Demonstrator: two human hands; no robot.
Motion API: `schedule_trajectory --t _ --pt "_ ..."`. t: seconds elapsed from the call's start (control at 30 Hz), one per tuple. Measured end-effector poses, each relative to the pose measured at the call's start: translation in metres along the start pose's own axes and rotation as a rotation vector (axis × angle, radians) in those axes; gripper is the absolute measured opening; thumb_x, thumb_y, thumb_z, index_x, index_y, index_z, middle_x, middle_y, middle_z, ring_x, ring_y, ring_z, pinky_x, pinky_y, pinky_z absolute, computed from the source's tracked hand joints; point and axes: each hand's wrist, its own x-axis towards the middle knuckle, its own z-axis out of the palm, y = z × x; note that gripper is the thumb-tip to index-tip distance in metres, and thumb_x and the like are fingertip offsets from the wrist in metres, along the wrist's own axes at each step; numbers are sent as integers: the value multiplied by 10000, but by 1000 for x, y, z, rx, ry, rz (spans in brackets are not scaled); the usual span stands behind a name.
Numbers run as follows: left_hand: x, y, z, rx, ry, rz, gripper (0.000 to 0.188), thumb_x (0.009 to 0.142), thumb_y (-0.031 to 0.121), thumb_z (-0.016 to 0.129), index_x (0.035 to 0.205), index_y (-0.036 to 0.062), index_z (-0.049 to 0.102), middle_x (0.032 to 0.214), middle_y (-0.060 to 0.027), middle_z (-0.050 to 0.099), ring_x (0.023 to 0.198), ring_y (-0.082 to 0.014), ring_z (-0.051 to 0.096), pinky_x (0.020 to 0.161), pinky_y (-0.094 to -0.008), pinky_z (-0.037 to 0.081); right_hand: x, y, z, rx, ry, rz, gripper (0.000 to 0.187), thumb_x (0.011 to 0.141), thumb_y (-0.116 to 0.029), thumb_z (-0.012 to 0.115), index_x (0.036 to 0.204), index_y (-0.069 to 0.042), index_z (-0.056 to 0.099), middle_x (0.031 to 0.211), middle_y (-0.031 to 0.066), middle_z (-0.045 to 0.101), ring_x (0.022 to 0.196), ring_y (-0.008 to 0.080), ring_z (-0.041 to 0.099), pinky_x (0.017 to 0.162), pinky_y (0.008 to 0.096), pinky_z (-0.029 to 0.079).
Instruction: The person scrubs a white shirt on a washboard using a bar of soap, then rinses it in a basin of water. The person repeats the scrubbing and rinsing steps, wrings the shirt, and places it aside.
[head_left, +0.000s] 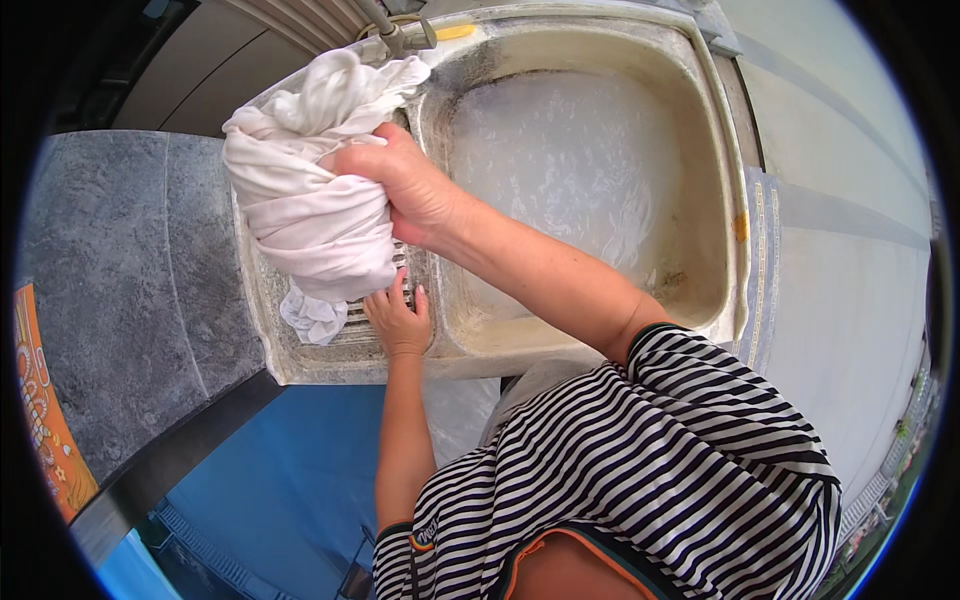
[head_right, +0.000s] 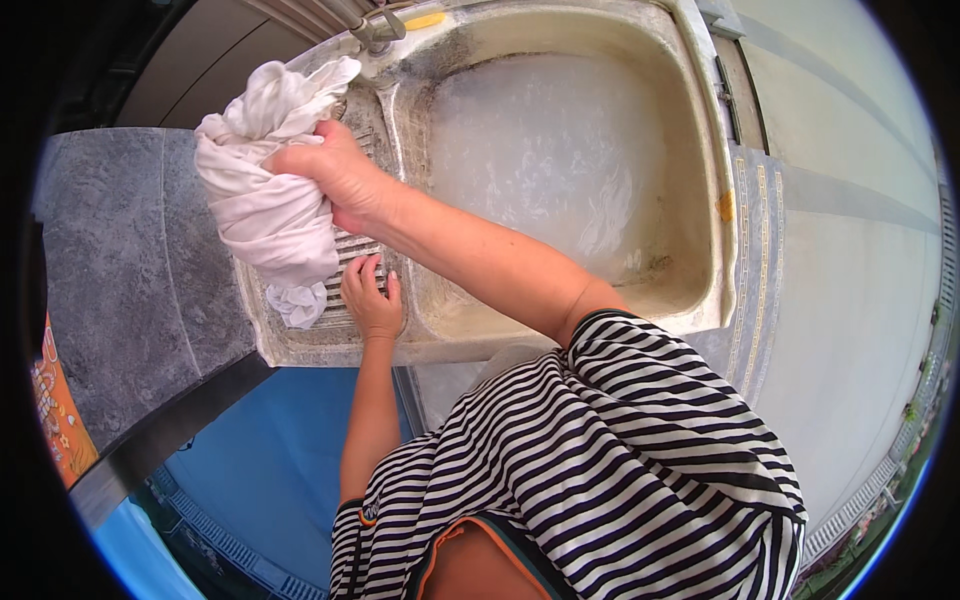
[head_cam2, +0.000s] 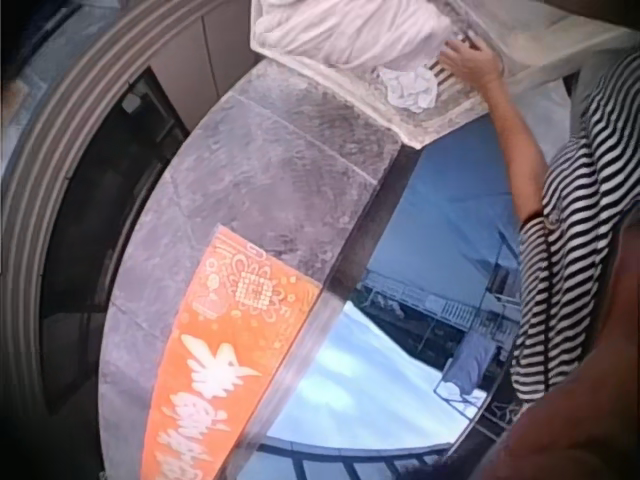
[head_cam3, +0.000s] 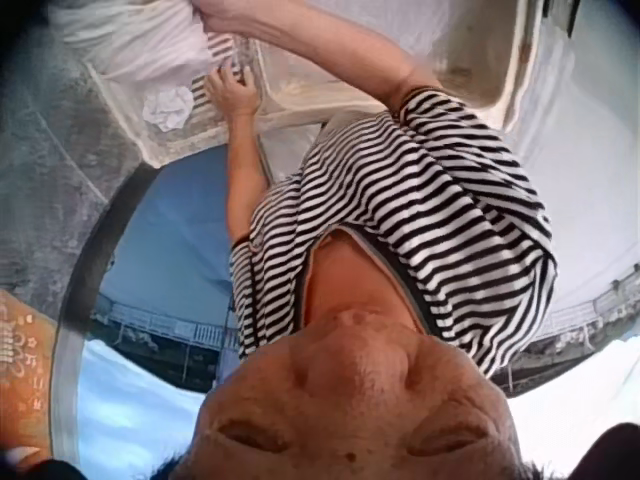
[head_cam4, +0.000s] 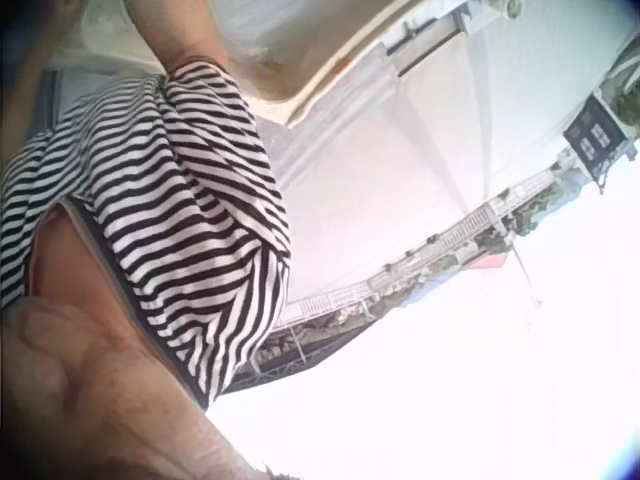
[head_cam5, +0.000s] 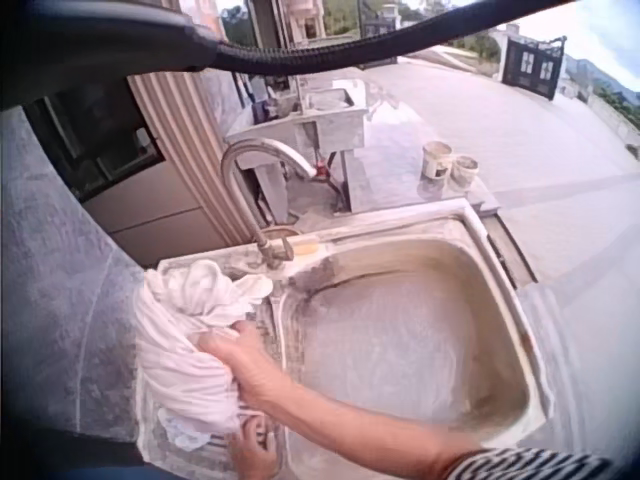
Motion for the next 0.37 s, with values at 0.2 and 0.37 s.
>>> schedule_trajectory --t 0.2,0.37 --pt "10 5 2 -10 28 77 417 804 177 704 1197 110 583 1229 -130 527 1184 -351 492 1003 -504 373 41 62 -88 -1803 -236 -292 656 685 -361 829 1276 -177 612 1434 175 457 1378 402 369 1100 530 335" --pt "6 4 -1 0 -8 45 402 804 169 697 1185 89 596 1235 -131 525 1181 -351 495 1005 -499 371 -5 9 -188 -1923 7 -450 669 726 -335 810 1340 -201 581 1452 156 453 1389 410 342 1111 547 303"
